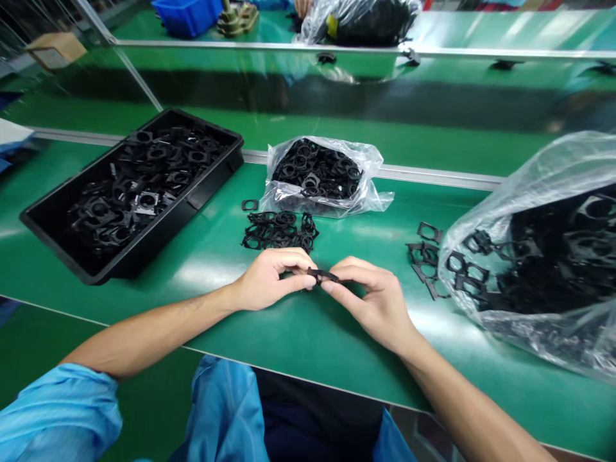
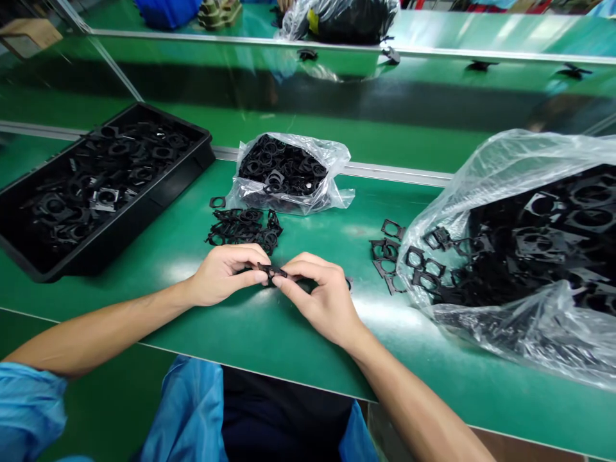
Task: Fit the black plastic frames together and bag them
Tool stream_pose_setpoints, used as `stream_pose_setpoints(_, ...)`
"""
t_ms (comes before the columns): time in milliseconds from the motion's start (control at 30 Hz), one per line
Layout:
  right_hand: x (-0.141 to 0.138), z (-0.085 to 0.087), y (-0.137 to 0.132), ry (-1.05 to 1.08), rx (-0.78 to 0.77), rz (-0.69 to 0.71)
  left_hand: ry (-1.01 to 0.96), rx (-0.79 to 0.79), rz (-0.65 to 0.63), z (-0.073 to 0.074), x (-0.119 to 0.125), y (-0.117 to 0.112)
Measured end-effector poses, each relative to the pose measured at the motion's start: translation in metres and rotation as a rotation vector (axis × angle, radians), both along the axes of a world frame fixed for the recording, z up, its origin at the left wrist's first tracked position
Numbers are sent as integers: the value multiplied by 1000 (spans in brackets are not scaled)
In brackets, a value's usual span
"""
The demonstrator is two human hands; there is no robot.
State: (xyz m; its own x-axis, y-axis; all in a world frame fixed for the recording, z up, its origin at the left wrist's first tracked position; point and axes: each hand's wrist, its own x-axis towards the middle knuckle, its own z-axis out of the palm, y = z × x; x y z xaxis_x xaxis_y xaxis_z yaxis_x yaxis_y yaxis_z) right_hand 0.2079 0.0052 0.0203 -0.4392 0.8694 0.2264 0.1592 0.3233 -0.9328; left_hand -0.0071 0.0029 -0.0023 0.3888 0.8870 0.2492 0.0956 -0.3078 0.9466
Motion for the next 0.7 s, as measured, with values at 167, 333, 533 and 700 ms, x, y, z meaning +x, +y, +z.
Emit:
stream_pose_setpoints(167,-1,-1,0,66,-119,9,4,-132,-25,2,-1,1)
stream_pose_setpoints(333,0,-4,2,107,-268,33,-66,-247,48,1,2,1)
stream_pose_setpoints(533,1,-4,-1,118,-369,51,-63,-359,26,8,7,-1)
stream_pose_setpoints(700,-4,-15,-13,283,-563,17,103,-325,78,5,2,-16)
